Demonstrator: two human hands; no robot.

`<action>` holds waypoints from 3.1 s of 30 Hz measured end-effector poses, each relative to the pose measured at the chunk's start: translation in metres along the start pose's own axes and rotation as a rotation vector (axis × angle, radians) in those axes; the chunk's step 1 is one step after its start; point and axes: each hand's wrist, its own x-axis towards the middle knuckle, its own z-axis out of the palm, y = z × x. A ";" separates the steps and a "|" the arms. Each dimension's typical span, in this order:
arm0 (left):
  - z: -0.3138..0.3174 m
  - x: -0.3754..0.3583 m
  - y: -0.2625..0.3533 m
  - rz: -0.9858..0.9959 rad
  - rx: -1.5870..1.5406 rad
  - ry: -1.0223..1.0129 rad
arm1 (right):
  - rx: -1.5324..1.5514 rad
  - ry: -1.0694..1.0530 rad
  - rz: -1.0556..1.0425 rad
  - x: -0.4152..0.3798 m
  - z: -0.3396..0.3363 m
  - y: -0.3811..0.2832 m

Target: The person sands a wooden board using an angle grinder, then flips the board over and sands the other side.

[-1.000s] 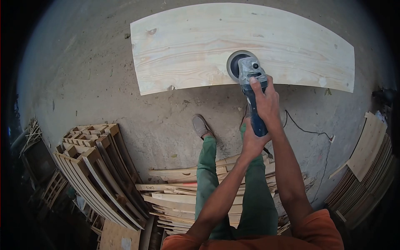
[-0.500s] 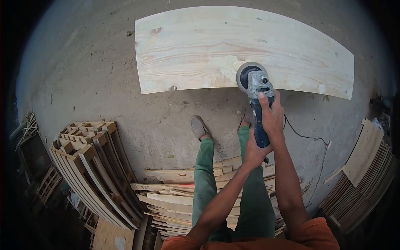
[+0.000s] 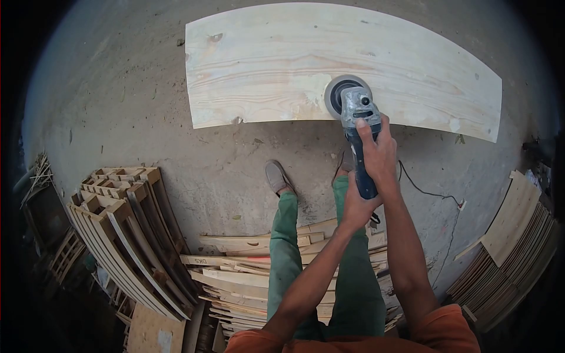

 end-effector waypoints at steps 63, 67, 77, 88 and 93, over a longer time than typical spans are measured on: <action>-0.003 0.002 0.015 0.005 0.151 -0.005 | 0.095 0.041 0.049 0.012 -0.005 -0.004; -0.005 0.011 0.012 -0.013 0.075 0.024 | 0.050 0.004 -0.004 0.018 0.004 -0.004; -0.001 0.006 0.021 -0.013 0.090 0.019 | 0.026 -0.003 0.012 0.020 0.003 -0.004; -0.007 0.014 0.024 -0.030 0.052 0.042 | -0.004 0.037 0.028 0.019 0.006 -0.009; 0.006 -0.003 0.024 -0.062 0.111 -0.035 | 0.027 0.103 0.105 0.008 -0.017 0.002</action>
